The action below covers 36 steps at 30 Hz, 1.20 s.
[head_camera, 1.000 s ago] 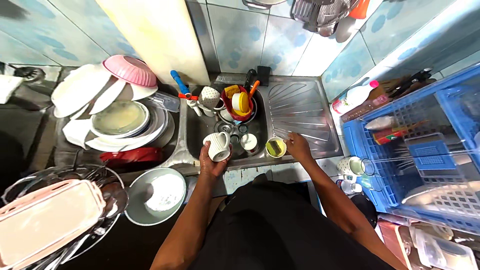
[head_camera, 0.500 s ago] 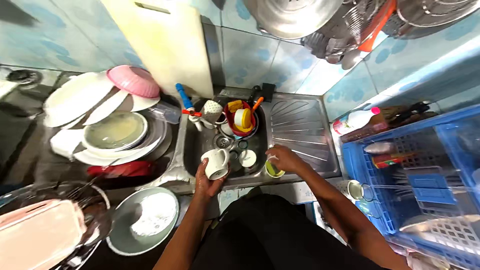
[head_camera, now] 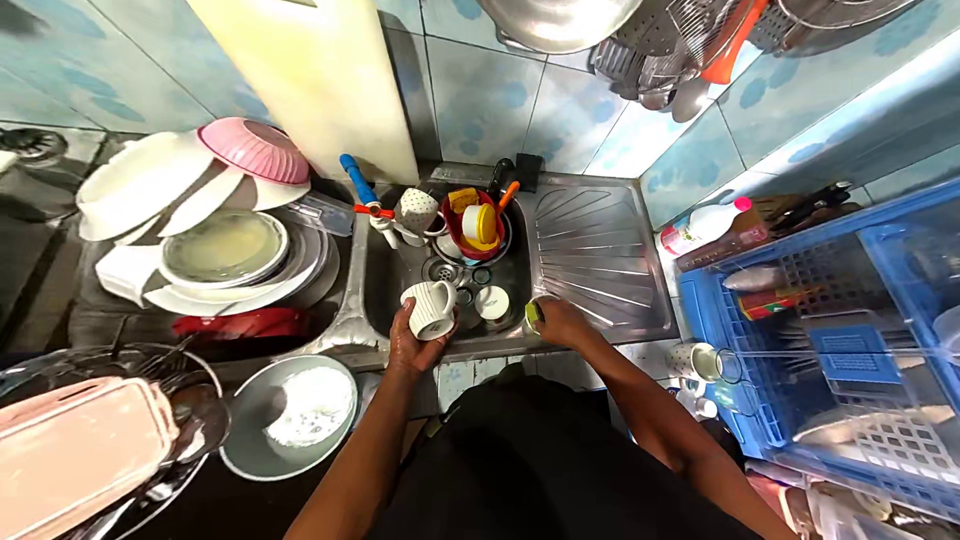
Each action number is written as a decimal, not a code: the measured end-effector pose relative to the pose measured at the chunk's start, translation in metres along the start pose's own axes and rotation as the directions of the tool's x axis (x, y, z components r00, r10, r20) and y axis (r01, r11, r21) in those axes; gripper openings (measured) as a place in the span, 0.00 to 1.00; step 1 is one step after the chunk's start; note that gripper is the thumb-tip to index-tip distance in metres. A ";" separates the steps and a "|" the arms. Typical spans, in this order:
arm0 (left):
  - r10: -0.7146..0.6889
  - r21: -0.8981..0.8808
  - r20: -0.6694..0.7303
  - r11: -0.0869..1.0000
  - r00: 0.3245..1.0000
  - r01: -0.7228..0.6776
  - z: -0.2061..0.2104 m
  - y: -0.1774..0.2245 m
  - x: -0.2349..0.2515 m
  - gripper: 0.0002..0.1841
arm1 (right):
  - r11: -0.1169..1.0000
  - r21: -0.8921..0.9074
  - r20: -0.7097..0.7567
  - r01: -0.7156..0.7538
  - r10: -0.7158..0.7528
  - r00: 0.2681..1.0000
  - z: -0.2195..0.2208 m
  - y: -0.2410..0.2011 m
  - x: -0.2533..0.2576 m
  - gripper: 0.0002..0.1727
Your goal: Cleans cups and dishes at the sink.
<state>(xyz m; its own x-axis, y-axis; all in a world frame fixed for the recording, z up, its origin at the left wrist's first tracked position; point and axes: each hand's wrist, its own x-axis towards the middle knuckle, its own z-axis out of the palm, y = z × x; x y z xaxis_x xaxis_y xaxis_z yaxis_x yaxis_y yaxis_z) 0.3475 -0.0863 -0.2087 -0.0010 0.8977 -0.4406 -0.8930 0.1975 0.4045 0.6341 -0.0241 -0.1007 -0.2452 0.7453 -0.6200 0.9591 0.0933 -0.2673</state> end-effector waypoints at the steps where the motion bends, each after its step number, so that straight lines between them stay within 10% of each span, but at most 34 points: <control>1: 0.005 -0.007 -0.004 1.000 1.000 -0.005 -0.001 0.000 0.000 0.31 | 1.000 0.006 0.001 0.012 -0.012 1.000 -0.002 0.000 -0.001 0.27; 15: 0.042 0.025 -0.008 0.999 0.999 -0.042 0.011 0.003 -0.014 0.32 | 0.883 0.158 -0.298 0.442 -0.384 0.874 -0.040 -0.043 0.007 0.10; 20: 0.098 0.271 0.041 0.957 0.994 -0.105 0.006 0.008 0.000 0.38 | 0.831 0.061 -0.001 0.553 -0.554 0.833 -0.033 -0.107 0.070 0.44; 25: 0.161 0.567 0.005 0.813 0.987 -0.136 0.034 0.045 -0.006 0.41 | 0.715 0.454 0.185 0.532 -0.659 0.729 -0.029 -0.131 0.124 0.25; 27: 0.347 0.788 -0.058 0.592 0.936 -0.171 0.042 0.068 -0.005 0.47 | 0.714 0.475 0.118 0.515 -0.631 0.767 -0.023 -0.133 0.132 0.20; 30: 0.661 0.976 0.173 -0.014 0.731 -0.218 0.073 0.111 0.019 0.45 | 0.813 0.233 -0.061 0.533 -0.535 0.843 -0.005 -0.144 0.148 0.20; 33: 0.481 0.785 0.404 -0.619 0.778 -0.026 0.111 0.147 0.045 0.30 | 0.936 0.087 -0.096 0.340 -0.332 0.939 0.005 -0.168 0.147 0.19; 36: 0.229 0.507 0.455 -0.861 0.860 -0.039 0.120 0.161 0.066 0.17 | 0.950 0.084 -0.131 0.300 -0.288 0.949 0.006 -0.184 0.136 0.16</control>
<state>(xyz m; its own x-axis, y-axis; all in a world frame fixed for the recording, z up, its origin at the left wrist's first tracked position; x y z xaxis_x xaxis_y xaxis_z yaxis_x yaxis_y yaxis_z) 0.2579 0.0522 -0.0767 -0.0008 0.9969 0.0787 0.9972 -0.0051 0.0749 0.4236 0.0563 -0.1406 -0.4906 0.7664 -0.4146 0.8256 0.2567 -0.5024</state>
